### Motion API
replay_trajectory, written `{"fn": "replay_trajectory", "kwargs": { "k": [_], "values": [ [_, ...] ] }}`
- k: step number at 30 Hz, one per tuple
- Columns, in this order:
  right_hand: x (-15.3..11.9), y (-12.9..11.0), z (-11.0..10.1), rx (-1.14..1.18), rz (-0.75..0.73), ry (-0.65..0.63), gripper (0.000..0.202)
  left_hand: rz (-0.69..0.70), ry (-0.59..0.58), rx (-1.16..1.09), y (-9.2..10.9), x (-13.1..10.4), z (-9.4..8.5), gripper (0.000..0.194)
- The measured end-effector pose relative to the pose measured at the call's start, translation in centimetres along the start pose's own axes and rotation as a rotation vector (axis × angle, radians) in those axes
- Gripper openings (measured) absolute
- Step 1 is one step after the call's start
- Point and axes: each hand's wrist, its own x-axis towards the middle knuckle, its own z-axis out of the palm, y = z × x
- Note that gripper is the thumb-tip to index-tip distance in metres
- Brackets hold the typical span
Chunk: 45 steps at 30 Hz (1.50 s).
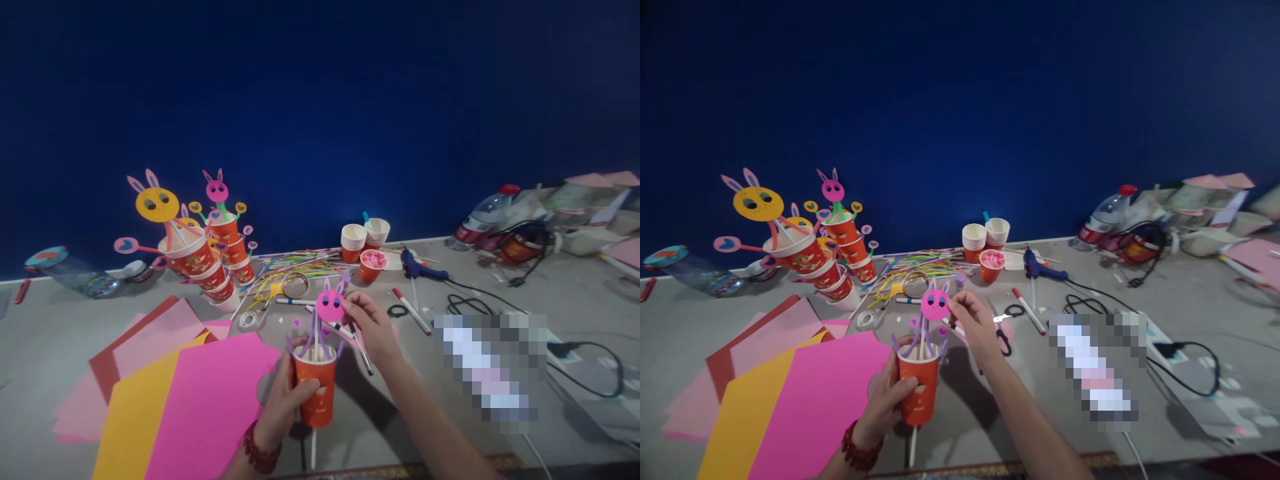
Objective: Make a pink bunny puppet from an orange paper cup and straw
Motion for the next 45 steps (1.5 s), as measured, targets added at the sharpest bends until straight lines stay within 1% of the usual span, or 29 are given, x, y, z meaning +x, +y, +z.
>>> {"fn": "replay_trajectory", "kwargs": {
  "k": [2,4,9,14,16,21,25,30,34,39,45],
  "values": [
    [0.0,0.1,0.4,-0.044,0.018,-0.040,0.026,-0.011,-0.001,-0.075,-0.3,0.0,0.2,0.072],
    [0.1,0.4,0.7,-0.068,0.032,-0.050,0.026,-0.018,-0.007,-0.134,-0.4,0.0,0.3,0.068],
    [0.4,1.0,0.8,-0.098,0.054,-0.053,0.027,0.001,-0.009,-0.164,-0.2,0.0,0.4,0.066],
    [0.5,1.0,1.0,-0.133,0.057,-0.069,0.029,-0.007,0.005,-0.193,-0.3,0.1,0.6,0.066],
    [0.5,1.0,1.1,-0.143,0.059,-0.071,0.029,-0.016,-0.002,-0.207,-0.4,0.2,0.5,0.068],
    [0.7,1.3,1.1,-0.163,0.067,-0.083,0.029,-0.038,-0.014,-0.228,-0.8,0.1,0.2,0.082],
    [0.8,1.6,0.9,-0.189,0.059,-0.089,0.029,-0.045,-0.012,-0.234,-1.1,0.1,0.0,0.086],
    [0.8,1.7,0.9,-0.205,0.066,-0.088,0.028,-0.040,0.002,-0.233,-0.9,0.1,0.2,0.086],
    [0.8,1.9,0.9,-0.228,0.037,-0.084,0.026,-0.054,0.003,-0.246,-0.6,0.1,0.3,0.085],
    [0.9,2.2,0.7,-0.261,0.004,-0.078,0.023,-0.056,0.010,-0.249,-0.8,0.1,0.2,0.085],
    [0.9,1.8,0.9,-0.315,-0.028,-0.076,0.024,-0.043,0.020,-0.223,-0.7,0.0,0.3,0.082]
  ]
}}
